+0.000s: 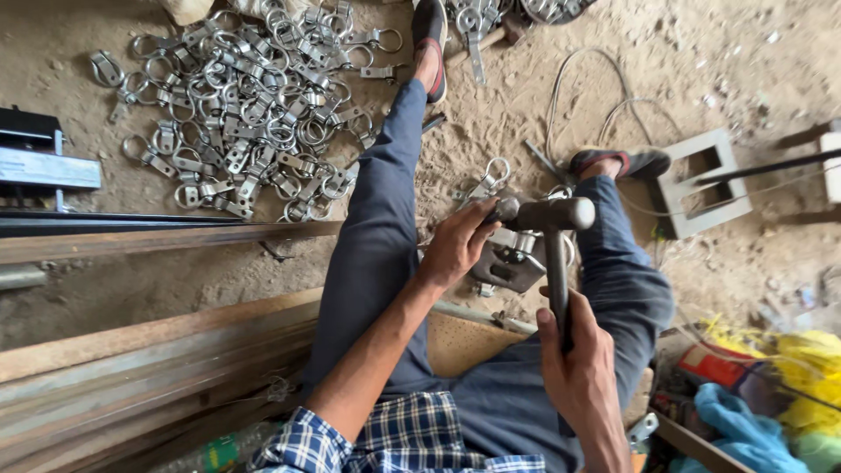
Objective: The person sits on the ground and repeatedly hammers small metal parts held in a clamp. They pick up parts from a pile, position them in the clamp, strike them with a hammer, and then remove the finished pieces.
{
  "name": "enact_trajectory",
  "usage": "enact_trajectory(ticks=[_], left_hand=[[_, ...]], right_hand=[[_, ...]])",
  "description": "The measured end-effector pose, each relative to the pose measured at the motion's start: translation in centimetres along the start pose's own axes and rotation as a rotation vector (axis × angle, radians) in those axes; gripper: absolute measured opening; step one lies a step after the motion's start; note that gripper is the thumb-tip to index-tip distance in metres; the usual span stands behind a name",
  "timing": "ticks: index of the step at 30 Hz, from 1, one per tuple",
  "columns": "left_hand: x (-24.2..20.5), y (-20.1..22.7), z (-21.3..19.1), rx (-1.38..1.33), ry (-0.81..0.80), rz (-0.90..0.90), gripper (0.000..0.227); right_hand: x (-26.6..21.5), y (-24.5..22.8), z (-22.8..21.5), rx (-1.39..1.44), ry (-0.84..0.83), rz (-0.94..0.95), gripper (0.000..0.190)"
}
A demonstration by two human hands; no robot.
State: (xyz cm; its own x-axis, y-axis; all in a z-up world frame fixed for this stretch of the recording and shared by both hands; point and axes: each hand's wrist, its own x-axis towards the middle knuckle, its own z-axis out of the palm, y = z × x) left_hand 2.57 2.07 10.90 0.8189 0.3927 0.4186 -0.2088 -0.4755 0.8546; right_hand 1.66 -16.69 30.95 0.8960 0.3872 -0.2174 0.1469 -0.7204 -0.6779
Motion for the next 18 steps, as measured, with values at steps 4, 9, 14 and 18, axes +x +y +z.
enact_trajectory(ticks=[4, 9, 14, 18], left_hand=[[0.2, 0.0, 0.7, -0.075, -0.045, -0.066, 0.036], [0.0, -0.7, 0.8, -0.082, -0.031, -0.035, 0.037], [-0.1, 0.3, 0.1, -0.087, -0.089, -0.163, 0.035], [0.5, 0.4, 0.4, -0.067, 0.027, 0.027, 0.035]], right_hand=[[-1.5, 0.1, -3.7, -0.03, 0.172, -0.425, 0.025], [2.8, 3.7, -7.2, 0.287, -0.517, -0.756, 0.025], [0.8, 2.6, 1.1, -0.357, 0.019, -0.257, 0.025], [1.1, 2.5, 0.3, 0.081, -0.041, -0.131, 0.022]])
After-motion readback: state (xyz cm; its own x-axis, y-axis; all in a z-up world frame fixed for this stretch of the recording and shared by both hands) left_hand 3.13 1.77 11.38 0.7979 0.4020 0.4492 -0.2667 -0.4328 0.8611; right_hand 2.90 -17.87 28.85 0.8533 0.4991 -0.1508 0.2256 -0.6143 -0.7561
